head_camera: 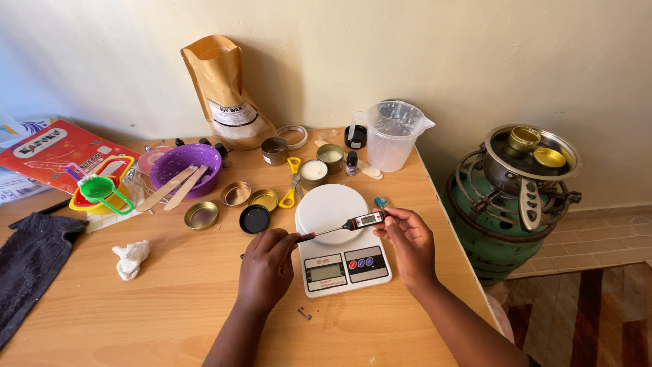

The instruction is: Measuring the temperature of melting wax, cleaning the thermometer probe, weighing materials, and stirring the wax in a double boiler.

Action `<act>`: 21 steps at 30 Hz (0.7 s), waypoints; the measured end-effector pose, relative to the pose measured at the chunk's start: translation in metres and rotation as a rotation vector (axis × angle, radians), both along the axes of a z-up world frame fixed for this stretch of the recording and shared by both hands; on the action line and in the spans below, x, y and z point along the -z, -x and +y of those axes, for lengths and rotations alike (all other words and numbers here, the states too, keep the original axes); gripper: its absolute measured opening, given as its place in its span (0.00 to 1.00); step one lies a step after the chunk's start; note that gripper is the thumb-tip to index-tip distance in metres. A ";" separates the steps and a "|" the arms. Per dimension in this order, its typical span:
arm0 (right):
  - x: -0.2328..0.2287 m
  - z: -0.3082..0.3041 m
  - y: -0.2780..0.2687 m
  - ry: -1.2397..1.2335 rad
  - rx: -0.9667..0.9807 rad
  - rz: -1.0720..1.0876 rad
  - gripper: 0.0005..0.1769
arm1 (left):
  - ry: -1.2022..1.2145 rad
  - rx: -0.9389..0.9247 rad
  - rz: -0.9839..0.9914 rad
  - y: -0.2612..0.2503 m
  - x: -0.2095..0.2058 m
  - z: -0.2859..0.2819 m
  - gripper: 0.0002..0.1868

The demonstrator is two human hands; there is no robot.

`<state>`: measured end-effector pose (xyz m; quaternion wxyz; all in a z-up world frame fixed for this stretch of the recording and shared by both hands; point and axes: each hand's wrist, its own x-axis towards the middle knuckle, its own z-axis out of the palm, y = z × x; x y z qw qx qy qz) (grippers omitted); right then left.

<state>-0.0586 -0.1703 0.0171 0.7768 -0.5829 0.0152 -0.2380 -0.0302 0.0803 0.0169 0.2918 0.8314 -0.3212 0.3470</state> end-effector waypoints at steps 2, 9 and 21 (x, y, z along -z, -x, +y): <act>-0.002 0.001 0.002 0.033 -0.008 0.000 0.15 | 0.003 -0.007 0.001 0.000 0.001 0.000 0.10; -0.006 0.008 0.007 0.190 -0.140 -0.031 0.18 | -0.009 0.050 0.028 0.003 -0.001 -0.005 0.09; -0.016 0.016 0.018 0.259 -0.372 -0.047 0.32 | 0.103 -0.043 0.055 0.003 -0.005 -0.001 0.09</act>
